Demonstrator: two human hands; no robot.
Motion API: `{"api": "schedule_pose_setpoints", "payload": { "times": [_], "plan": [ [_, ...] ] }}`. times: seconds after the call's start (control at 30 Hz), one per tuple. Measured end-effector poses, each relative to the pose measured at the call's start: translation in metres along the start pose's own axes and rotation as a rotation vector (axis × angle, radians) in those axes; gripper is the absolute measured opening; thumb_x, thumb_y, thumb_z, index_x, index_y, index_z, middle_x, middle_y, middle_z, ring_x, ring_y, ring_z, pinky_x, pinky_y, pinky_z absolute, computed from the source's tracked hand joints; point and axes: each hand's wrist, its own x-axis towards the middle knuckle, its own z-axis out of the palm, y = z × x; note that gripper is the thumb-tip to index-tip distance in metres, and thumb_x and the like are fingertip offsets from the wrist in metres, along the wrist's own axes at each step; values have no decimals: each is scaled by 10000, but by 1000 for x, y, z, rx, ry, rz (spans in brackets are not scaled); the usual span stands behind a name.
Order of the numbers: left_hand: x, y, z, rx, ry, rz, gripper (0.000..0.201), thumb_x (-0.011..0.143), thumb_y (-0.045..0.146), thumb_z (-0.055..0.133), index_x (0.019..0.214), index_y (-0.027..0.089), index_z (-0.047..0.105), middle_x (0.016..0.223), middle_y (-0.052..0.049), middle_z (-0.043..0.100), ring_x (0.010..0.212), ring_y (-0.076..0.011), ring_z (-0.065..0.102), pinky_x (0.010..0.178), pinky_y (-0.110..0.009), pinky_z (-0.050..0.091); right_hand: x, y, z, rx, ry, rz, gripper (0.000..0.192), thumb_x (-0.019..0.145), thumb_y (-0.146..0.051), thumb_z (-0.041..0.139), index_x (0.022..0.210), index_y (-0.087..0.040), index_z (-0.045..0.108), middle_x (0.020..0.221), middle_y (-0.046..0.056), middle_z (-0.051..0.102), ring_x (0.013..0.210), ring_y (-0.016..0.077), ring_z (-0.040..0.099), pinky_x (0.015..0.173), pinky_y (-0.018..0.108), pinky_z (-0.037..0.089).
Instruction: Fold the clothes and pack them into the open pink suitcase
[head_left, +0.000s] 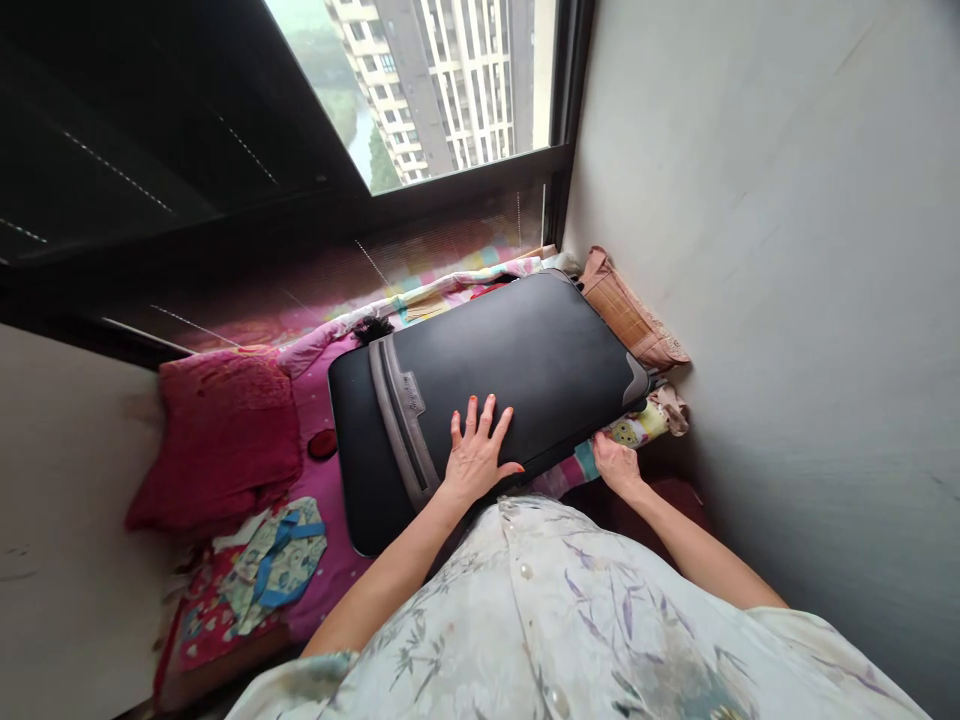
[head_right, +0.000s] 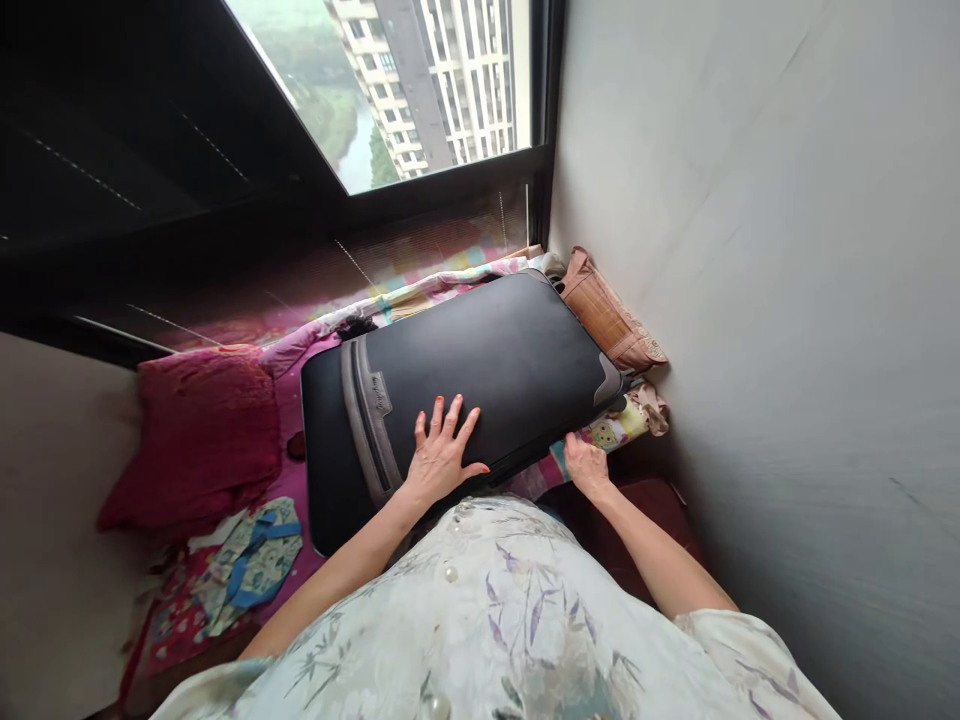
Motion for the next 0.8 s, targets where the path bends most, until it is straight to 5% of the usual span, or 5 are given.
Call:
{"api": "schedule_pose_setpoints", "payload": {
  "times": [0.27, 0.53, 0.8],
  "plan": [
    [4, 5, 44, 22, -83, 40, 1070, 721, 690, 793, 1604, 243, 387, 1706, -228, 127, 1565, -487, 63, 1202, -708, 65, 22, 44, -3, -36, 70, 100, 316, 1023, -222, 372, 1086, -129, 667, 911, 151, 741, 810, 222, 727, 657, 247, 425],
    [4, 4, 49, 35, -96, 31, 1031, 740, 743, 744, 1590, 259, 418, 1704, -221, 149, 1561, -492, 80, 1198, -711, 69, 51, 83, -11, -42, 105, 268, 360, 1028, -214, 329, 1151, -117, 652, 948, 178, 728, 840, 268, 720, 690, 312, 461],
    [5, 0, 56, 48, -124, 27, 960, 789, 757, 679, 1579, 268, 439, 1698, -217, 185, 1558, -491, 97, 1190, -710, 61, 80, 121, -17, -96, 188, 227, 345, 1017, -188, 349, 1120, -131, 673, 1055, 176, 694, 892, 234, 658, 694, 300, 405]
  ]
}}
